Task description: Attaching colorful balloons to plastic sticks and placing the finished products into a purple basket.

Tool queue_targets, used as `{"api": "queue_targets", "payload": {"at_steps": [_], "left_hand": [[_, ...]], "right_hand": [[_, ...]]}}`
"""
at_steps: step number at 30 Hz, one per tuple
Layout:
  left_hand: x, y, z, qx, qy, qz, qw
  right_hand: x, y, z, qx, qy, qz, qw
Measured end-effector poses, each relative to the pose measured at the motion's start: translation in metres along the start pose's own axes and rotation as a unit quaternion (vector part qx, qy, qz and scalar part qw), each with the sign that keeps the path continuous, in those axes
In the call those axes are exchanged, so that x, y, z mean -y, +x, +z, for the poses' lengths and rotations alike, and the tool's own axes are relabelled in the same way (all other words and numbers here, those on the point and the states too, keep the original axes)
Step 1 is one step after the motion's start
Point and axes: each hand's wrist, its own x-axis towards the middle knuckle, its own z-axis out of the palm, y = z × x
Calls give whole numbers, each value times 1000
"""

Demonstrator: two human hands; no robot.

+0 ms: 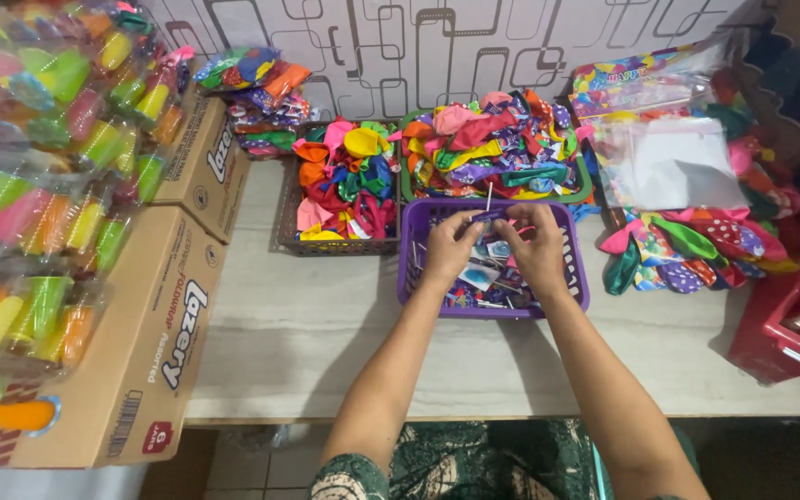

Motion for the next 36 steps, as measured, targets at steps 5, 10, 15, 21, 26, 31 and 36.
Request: {"api": "queue_targets", "payload": {"at_steps": [5, 10, 15, 21, 26, 31, 36], "left_hand": [[16, 6, 3, -3, -28, 8, 1000], [10, 4, 7, 4, -94, -14, 995], [2, -2, 7, -30, -169, 6, 985], [-11, -6, 2, -4, -90, 19, 996], [-8, -6, 3, 25, -123, -5, 992], [0, -4, 4, 25, -141, -16, 990], [12, 2, 5, -13, -154, -34, 987]], "right_hand": [[3, -2, 6, 0, -43, -60, 997], [-4, -5, 11, 8, -47, -72, 996], [2, -5, 6, 53, -21, -2, 998], [-2, 0, 6, 77, 6, 40, 996], [12, 3, 0, 70, 51, 106, 991], [15, 2, 0, 88, 64, 134, 985], [22, 1, 11, 84, 69, 162, 981]]}}
